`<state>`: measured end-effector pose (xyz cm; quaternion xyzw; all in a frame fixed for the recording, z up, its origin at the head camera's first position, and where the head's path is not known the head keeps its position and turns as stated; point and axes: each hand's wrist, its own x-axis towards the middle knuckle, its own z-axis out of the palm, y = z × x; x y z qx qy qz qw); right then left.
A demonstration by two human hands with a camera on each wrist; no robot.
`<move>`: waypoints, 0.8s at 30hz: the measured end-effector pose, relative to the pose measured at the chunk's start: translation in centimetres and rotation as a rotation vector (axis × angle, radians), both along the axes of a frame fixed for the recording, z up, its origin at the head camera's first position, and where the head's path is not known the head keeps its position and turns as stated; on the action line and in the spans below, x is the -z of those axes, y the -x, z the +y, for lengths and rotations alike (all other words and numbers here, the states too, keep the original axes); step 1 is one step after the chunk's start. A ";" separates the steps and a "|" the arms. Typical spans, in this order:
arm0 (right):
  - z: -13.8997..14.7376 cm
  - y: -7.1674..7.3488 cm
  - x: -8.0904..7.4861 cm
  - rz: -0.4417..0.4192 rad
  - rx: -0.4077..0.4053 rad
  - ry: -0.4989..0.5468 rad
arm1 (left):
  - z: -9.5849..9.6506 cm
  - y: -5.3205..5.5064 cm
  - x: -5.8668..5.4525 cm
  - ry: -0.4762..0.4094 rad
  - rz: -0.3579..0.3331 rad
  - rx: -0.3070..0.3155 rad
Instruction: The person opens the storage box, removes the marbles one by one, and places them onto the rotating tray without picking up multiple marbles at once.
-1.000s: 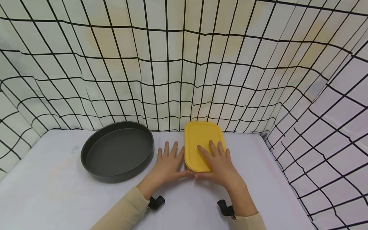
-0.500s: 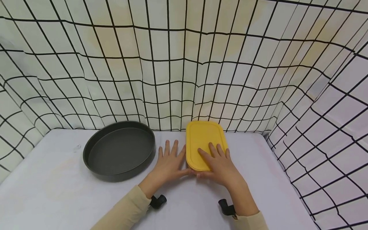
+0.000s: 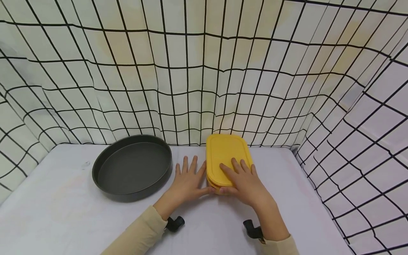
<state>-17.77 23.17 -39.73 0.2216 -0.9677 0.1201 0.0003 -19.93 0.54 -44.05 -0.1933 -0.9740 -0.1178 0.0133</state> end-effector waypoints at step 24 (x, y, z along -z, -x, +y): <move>0.6 -0.7 -2.6 0.115 0.011 0.081 | -0.3 0.3 0.1 -0.017 -0.047 0.020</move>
